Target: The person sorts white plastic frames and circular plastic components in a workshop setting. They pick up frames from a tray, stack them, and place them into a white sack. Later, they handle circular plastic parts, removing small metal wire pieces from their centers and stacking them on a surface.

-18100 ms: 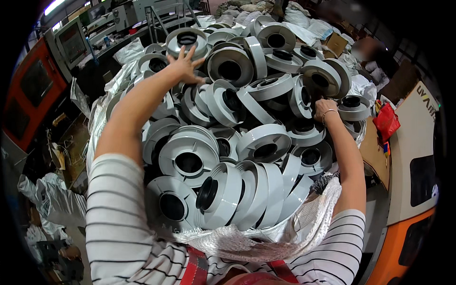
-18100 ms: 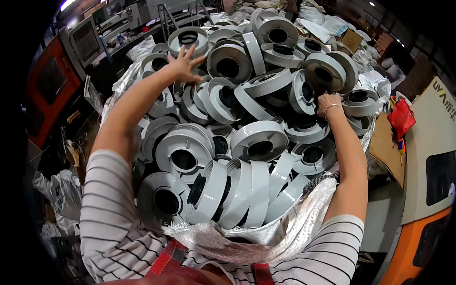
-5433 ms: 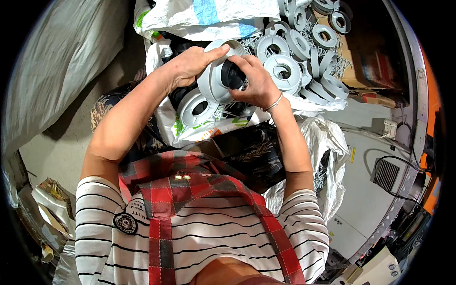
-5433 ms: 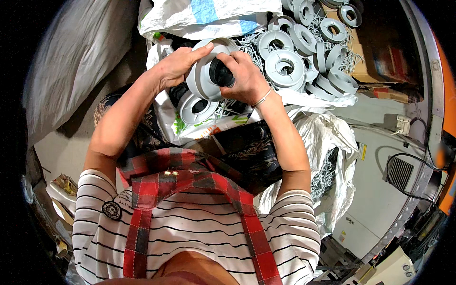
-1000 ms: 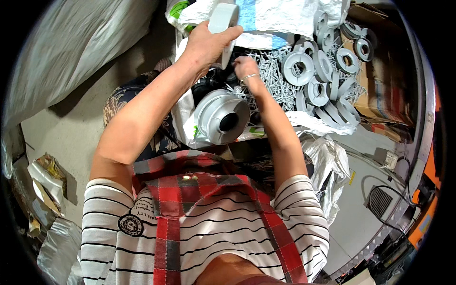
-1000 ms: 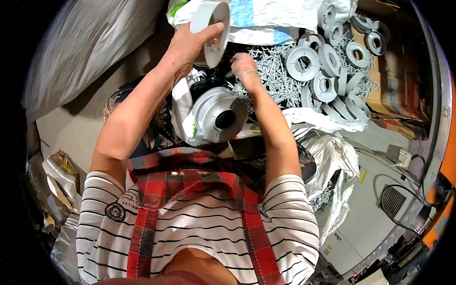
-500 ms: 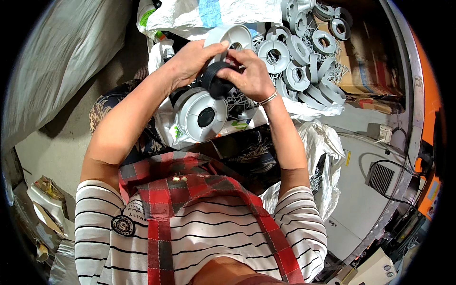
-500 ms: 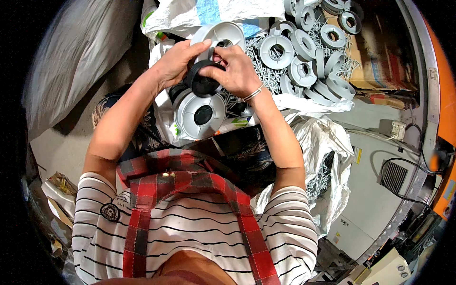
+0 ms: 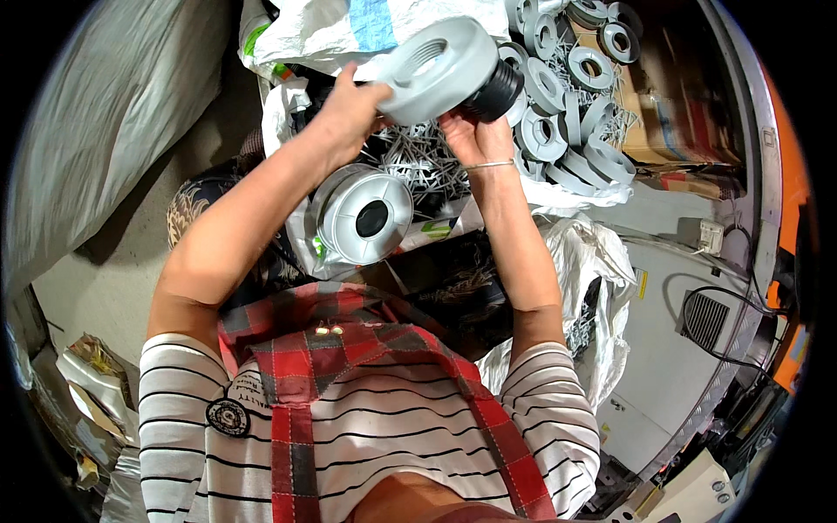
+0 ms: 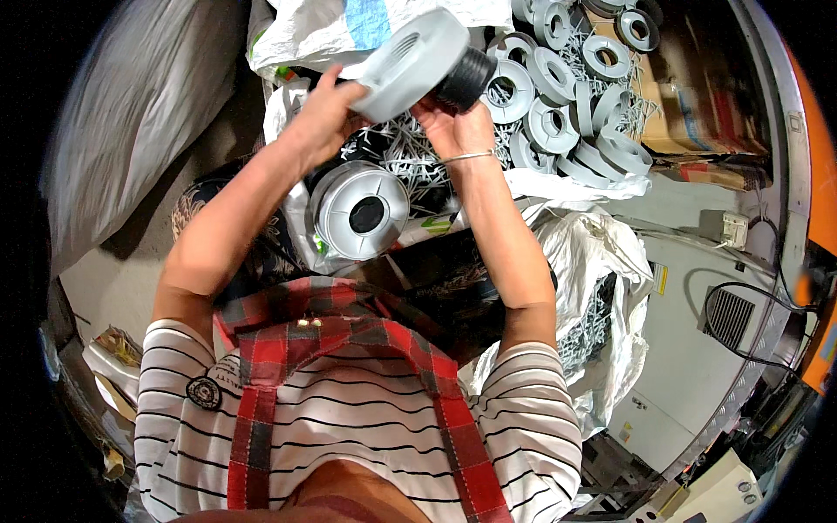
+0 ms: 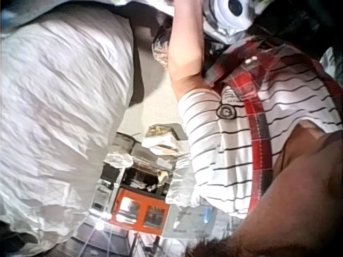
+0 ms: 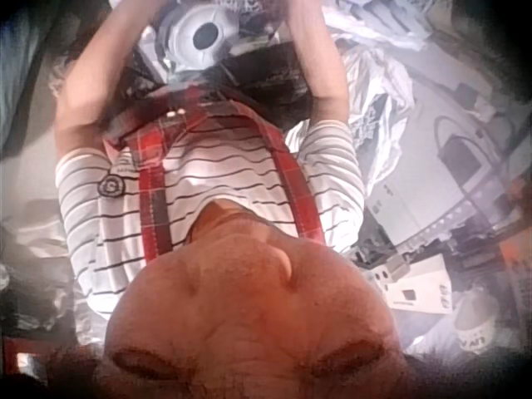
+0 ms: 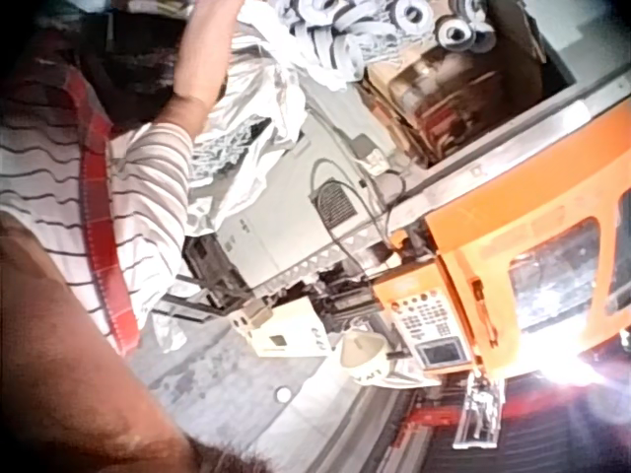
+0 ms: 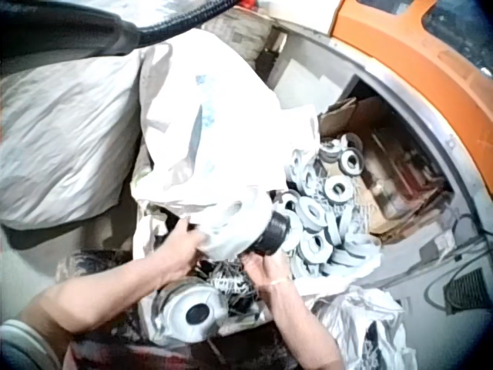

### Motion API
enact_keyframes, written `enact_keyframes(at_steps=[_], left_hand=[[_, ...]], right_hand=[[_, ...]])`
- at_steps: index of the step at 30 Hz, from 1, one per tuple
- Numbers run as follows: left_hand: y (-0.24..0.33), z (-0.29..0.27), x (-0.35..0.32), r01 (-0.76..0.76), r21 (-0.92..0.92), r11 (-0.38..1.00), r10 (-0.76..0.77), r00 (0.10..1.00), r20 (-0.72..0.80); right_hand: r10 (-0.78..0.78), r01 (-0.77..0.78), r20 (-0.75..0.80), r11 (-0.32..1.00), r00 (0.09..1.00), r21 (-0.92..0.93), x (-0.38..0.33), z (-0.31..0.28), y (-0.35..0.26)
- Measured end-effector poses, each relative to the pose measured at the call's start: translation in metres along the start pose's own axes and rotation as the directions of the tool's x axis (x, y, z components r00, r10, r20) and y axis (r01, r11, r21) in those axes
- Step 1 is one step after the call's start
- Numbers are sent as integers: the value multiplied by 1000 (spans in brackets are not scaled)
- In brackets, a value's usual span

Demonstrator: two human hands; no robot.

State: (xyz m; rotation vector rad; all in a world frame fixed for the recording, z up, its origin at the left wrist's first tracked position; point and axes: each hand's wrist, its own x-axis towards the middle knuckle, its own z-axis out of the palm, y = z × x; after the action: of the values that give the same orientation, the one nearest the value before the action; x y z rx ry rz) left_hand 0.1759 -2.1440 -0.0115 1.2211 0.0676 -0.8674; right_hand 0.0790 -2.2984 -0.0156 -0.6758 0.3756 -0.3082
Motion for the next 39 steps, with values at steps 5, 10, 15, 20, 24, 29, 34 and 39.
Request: enact_keyframes(at_steps=[5,10,15,20,24,29,34,39], left_hand=[[-5,0,-5,128,-151,980,-30,848,529],[-11,2,-10,-63,19,998,54,956,289],[9,-1,-14,60,-69,996,-25,901,434],[11,-4,-15,-75,17,997,59,887,458],[16,-7,-16,-177,189,966,73,885,459],[20,-14,-15,-66,246,967,-71,859,508],[18,-24,-6,58,291,955,-199,853,483],[22,-19,-12,28,287,958,-169,860,482]], right_hand=[[104,-107,-123,994,987,-17,-6,21,9],[-144,22,-227,885,963,-466,-6,22,14],[-486,85,55,39,872,-996,-2,-16,-8],[-307,270,262,-15,915,-963,-13,12,-10],[-141,337,368,-203,919,-919,-21,18,-19],[65,497,498,-260,865,-828,-32,25,-26],[154,721,730,-383,666,-577,-32,14,-17],[101,686,703,-354,704,-636,-37,16,-13]])
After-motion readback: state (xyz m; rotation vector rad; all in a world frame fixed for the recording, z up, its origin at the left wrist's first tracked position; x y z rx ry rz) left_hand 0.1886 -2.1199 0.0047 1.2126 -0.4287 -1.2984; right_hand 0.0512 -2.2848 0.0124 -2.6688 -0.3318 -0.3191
